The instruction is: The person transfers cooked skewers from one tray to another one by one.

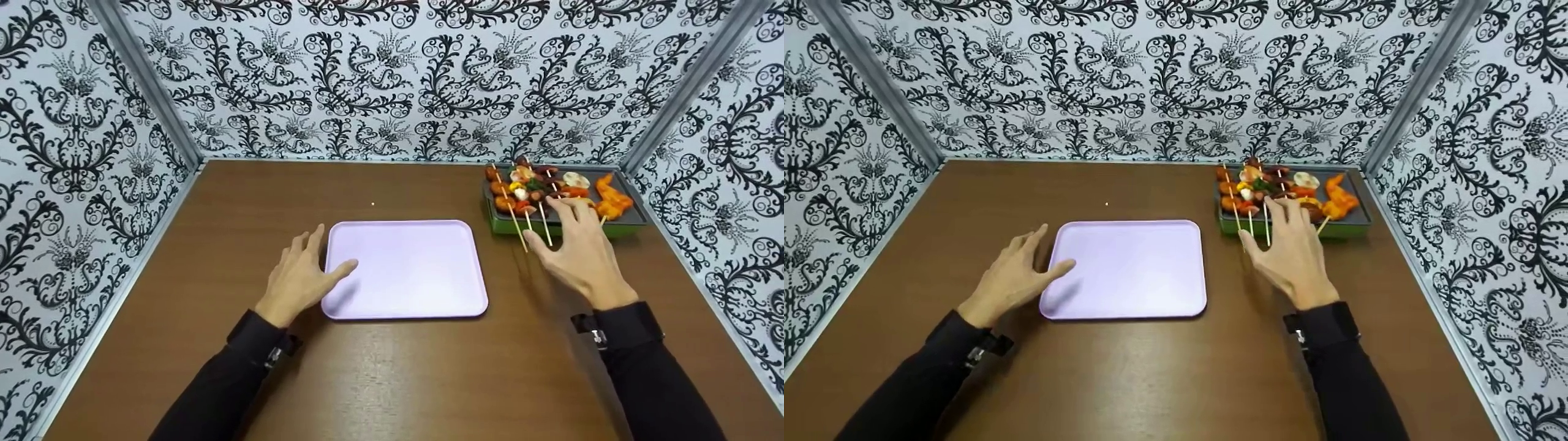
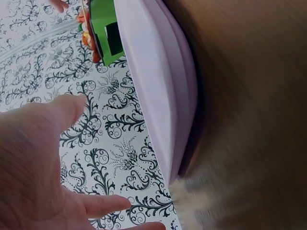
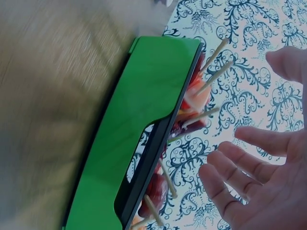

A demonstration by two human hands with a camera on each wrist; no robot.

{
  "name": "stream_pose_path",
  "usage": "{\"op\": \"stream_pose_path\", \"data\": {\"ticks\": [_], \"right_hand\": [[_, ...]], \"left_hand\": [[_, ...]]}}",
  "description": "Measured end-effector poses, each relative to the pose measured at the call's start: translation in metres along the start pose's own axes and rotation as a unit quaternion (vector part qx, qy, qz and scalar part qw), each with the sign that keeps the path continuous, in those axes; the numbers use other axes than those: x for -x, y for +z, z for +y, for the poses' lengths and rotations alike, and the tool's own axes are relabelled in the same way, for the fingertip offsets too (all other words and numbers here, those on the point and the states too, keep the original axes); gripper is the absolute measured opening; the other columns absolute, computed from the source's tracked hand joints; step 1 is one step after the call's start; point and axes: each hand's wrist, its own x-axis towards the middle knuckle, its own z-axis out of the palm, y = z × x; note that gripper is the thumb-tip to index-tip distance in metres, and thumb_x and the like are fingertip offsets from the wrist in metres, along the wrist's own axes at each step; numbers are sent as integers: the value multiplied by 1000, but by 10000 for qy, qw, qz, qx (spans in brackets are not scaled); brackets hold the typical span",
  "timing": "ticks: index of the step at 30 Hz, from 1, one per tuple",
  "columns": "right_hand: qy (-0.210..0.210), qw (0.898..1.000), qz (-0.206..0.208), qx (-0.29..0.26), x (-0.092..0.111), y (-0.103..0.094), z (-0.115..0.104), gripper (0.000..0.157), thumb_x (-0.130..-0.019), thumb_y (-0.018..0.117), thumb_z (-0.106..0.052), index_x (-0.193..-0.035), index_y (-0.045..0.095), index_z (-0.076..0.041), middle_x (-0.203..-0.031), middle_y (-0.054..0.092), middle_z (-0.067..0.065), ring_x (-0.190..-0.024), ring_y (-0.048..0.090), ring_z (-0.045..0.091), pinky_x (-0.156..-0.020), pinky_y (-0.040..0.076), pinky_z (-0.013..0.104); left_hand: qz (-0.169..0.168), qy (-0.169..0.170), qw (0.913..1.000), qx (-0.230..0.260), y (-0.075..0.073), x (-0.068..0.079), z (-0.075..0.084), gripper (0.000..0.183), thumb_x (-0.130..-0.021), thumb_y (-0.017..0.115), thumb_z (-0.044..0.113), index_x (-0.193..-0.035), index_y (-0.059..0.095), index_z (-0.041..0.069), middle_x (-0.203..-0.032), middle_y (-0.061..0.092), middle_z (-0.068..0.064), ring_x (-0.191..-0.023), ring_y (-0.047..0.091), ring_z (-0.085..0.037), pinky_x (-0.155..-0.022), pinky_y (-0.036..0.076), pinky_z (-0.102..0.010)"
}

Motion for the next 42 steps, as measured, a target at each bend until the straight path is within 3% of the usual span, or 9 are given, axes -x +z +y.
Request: {"op": "stream_pose_path", "data": {"ticks": [9,22,32,38,42], "right_hand": [[-384,9978,491,-224,-5,12,-14,67,-84,76,-38,-136,57,-1,-122,54,21,-115,51,39,-100,40,55],[-610,9931,992,-172,-11,26,-32,51,-77,82,-25,-116,66,5,-102,59,22,-89,56,37,-78,47,52],[-496,9936,995,202,-9,29,-38,41,-77,81,-19,-107,69,6,-91,61,23,-81,59,41,-71,48,53],[-454,9949,845,314,-8,30,-42,34,-79,79,-15,-104,70,6,-85,58,20,-75,57,36,-65,48,48],[-257,9959,768,399,-9,31,-45,32,-81,78,-14,-105,69,6,-90,59,22,-80,60,39,-68,52,51]], "left_hand": [[141,10,9998,136,3,2,1,106,-78,58,79,-161,21,25,-154,39,-18,-135,44,-42,-86,52,-64],[173,-128,9996,154,4,2,7,95,-82,68,65,-157,32,19,-142,49,-22,-125,52,-42,-85,52,-61],[197,-174,9996,113,6,0,7,86,-83,70,58,-154,38,20,-141,51,-21,-121,57,-43,-84,53,-62],[285,34,9996,70,7,0,5,81,-85,72,52,-151,43,15,-133,56,-21,-113,62,-42,-81,55,-58],[305,84,9995,90,8,-2,4,79,-84,74,47,-150,45,14,-129,58,-21,-110,63,-42,-80,55,-57]]}}
